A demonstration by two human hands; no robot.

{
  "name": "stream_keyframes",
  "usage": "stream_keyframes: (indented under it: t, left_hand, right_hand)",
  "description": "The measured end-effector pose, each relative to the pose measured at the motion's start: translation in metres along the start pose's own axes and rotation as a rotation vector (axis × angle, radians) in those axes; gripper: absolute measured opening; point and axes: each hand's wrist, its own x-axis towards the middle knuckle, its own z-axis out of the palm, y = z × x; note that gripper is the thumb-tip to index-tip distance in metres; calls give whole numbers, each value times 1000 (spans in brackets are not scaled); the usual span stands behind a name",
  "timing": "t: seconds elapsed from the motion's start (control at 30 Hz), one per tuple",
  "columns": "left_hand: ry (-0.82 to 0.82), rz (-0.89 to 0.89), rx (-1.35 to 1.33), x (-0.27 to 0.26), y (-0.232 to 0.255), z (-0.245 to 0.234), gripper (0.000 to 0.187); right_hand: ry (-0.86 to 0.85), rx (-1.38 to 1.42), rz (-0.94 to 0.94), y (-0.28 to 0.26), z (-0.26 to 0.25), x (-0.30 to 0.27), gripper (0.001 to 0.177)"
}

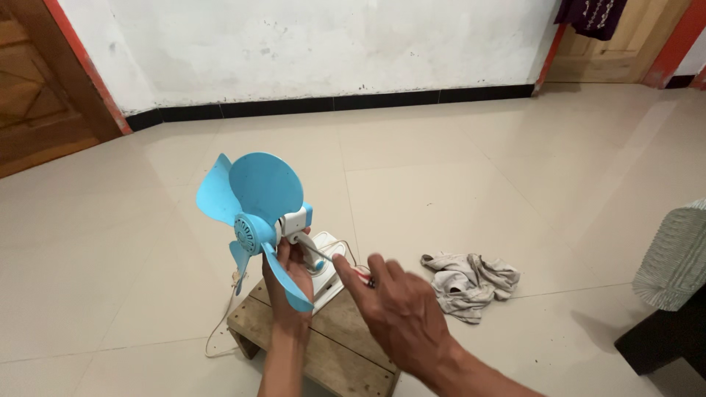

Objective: The person assembles a small blue and white electric fan on a wooden stool. They attach the fan head to the base, wipe the unit with a cloth, and use a screwdriver to tighten screws on the fan head. The person then tests the fan by spinning the blades and wiping the base again.

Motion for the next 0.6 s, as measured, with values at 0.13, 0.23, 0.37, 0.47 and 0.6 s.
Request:
stream_keyframes:
  t: [0.13,0.23,0.37,0.47,0.6]
  left_hand:
    - [-19,12,-40,-1,-4,-2,35]
    - [-9,9,-66,1,-7,0,33]
    - [-23,-7,-111,-2,-5,2,33]
    - [-7,-35,-171,3,-4,0,34]
    - [11,-56,-237,12,-9,-5,34]
  right_hand:
    - [22,-81,-26,7,-7,8,59]
    - [-30,-76,-24,7,-7,9,64]
    - [-321,-46,13,2,-4,13,76]
    - [-490,32,91,-1,-8,18,75]
    - [-356,216,202,-3,-11,27,59]
